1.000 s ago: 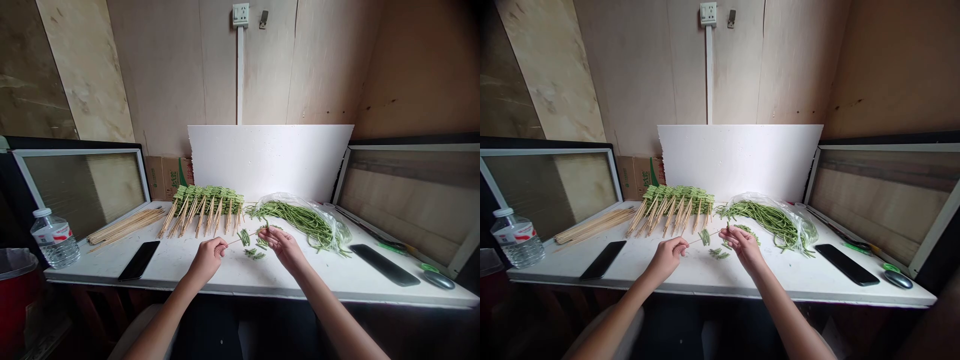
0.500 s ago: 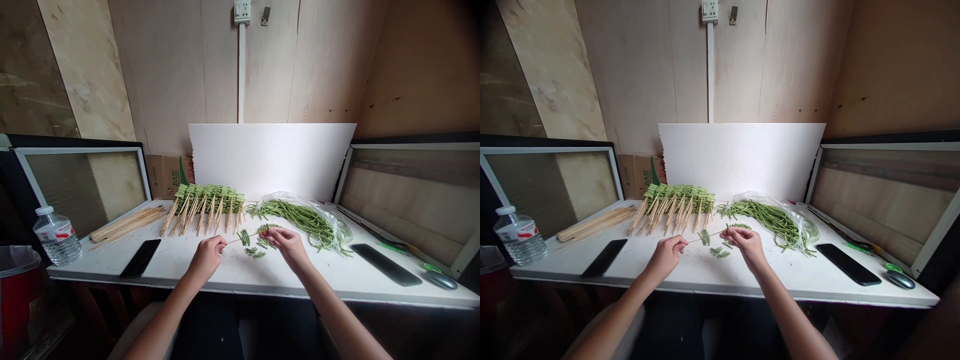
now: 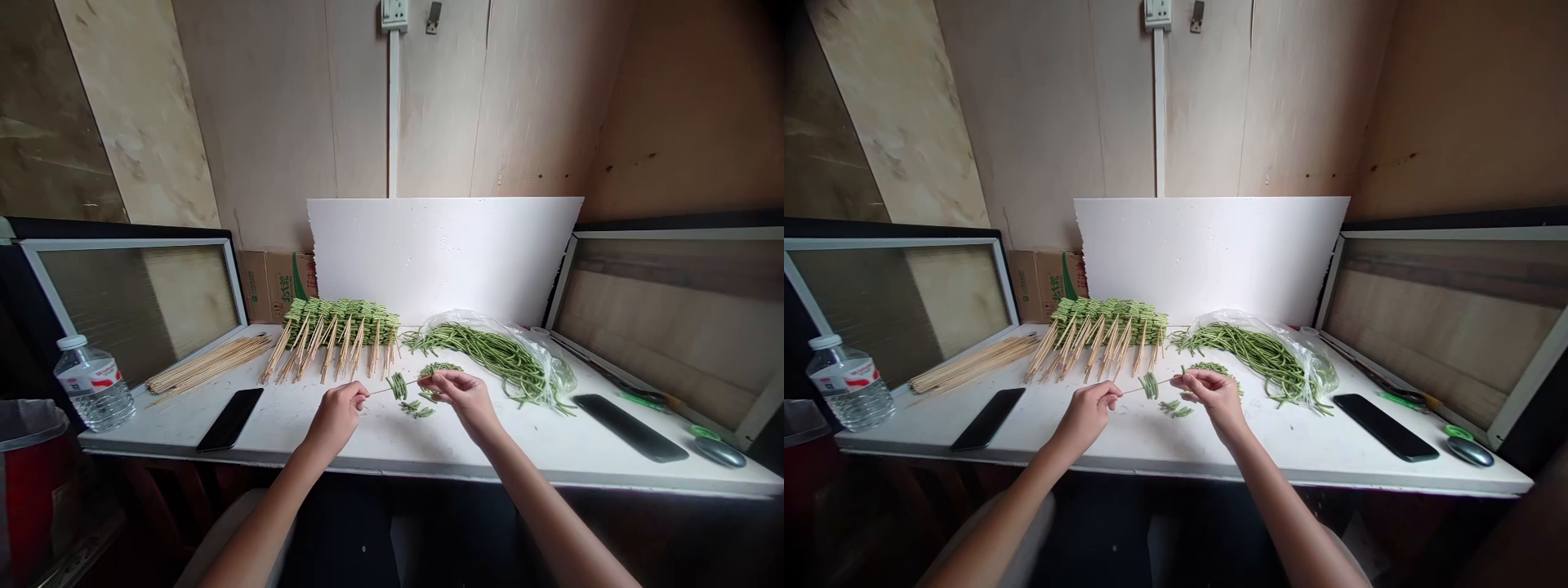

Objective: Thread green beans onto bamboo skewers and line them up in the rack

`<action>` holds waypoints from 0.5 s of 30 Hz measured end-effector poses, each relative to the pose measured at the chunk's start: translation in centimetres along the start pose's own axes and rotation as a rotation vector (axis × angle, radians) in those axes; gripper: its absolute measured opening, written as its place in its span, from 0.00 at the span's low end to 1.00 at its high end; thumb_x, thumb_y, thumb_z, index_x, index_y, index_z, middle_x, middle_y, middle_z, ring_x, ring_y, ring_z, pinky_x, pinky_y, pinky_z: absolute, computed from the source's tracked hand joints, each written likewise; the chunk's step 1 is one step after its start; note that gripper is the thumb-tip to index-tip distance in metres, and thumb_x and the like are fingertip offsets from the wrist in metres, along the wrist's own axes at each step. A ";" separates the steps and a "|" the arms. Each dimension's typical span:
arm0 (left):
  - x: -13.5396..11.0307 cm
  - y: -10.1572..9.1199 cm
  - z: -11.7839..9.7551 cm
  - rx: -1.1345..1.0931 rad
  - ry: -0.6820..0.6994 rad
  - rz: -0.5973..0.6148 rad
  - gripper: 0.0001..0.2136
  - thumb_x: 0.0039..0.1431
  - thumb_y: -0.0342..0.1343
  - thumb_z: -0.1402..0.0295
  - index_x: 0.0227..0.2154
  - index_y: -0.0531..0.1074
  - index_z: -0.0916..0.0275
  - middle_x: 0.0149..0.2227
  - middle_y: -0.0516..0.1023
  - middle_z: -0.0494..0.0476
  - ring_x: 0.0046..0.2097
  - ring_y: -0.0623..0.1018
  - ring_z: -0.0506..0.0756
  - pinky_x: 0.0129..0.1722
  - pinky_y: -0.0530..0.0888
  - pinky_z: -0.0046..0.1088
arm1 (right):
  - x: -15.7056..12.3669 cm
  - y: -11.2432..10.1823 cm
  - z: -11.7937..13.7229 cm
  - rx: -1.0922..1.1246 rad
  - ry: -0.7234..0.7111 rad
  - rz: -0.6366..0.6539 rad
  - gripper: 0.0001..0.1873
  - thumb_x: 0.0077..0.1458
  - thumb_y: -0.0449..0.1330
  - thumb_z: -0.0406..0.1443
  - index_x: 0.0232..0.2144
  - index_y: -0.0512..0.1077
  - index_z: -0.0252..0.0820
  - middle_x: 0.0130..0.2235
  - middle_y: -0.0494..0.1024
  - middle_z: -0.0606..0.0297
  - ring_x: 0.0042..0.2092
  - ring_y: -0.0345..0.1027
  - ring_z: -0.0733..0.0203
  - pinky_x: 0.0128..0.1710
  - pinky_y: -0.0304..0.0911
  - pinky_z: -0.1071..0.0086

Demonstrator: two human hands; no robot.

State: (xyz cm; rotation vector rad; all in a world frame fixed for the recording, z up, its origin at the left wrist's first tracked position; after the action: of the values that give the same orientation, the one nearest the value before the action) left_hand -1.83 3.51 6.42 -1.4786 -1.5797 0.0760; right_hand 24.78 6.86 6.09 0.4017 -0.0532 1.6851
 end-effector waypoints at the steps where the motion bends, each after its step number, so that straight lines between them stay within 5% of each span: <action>1: 0.0 0.0 0.1 -0.005 -0.003 0.004 0.14 0.59 0.45 0.82 0.32 0.75 0.61 0.26 0.75 0.53 0.33 0.78 0.54 0.36 0.73 0.25 | 0.0 0.0 0.0 0.010 0.000 0.001 0.19 0.50 0.74 0.48 0.38 0.83 0.42 0.42 0.87 0.52 0.45 0.82 0.46 0.42 0.77 0.59; 7: 0.0 0.4 -0.3 0.018 0.009 0.015 0.17 0.55 0.44 0.85 0.33 0.75 0.60 0.28 0.76 0.54 0.36 0.80 0.55 0.38 0.75 0.26 | -0.2 0.7 -1.0 0.048 0.024 -0.022 0.18 0.50 0.75 0.47 0.37 0.83 0.42 0.42 0.86 0.52 0.47 0.82 0.46 0.45 0.79 0.57; 11: -0.2 1.1 -0.8 -0.007 0.037 0.018 0.18 0.55 0.44 0.86 0.35 0.75 0.60 0.29 0.77 0.54 0.36 0.81 0.54 0.39 0.75 0.26 | -0.6 1.9 -2.3 0.057 0.060 -0.029 0.16 0.46 0.77 0.46 0.32 0.84 0.41 0.34 0.85 0.58 0.38 0.81 0.52 0.42 0.80 0.58; 15: -0.4 1.3 -1.0 -0.016 0.046 -0.007 0.19 0.53 0.44 0.87 0.35 0.75 0.60 0.31 0.79 0.55 0.38 0.82 0.54 0.40 0.76 0.27 | -0.9 2.5 -3.2 0.085 0.079 -0.063 0.17 0.43 0.78 0.46 0.28 0.83 0.40 0.37 0.84 0.59 0.36 0.78 0.57 0.44 0.79 0.58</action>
State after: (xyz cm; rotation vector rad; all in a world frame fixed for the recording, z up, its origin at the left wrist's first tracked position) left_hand -0.29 3.04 5.91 -1.4774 -1.5520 0.0250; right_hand 21.70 6.45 3.37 0.3960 0.0893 1.6434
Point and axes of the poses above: each hand's wrist, its own x-axis towards the middle knuckle, its own y-axis out of the palm, z = x × y, the point moved 6 cm from there along x, towards the middle knuckle
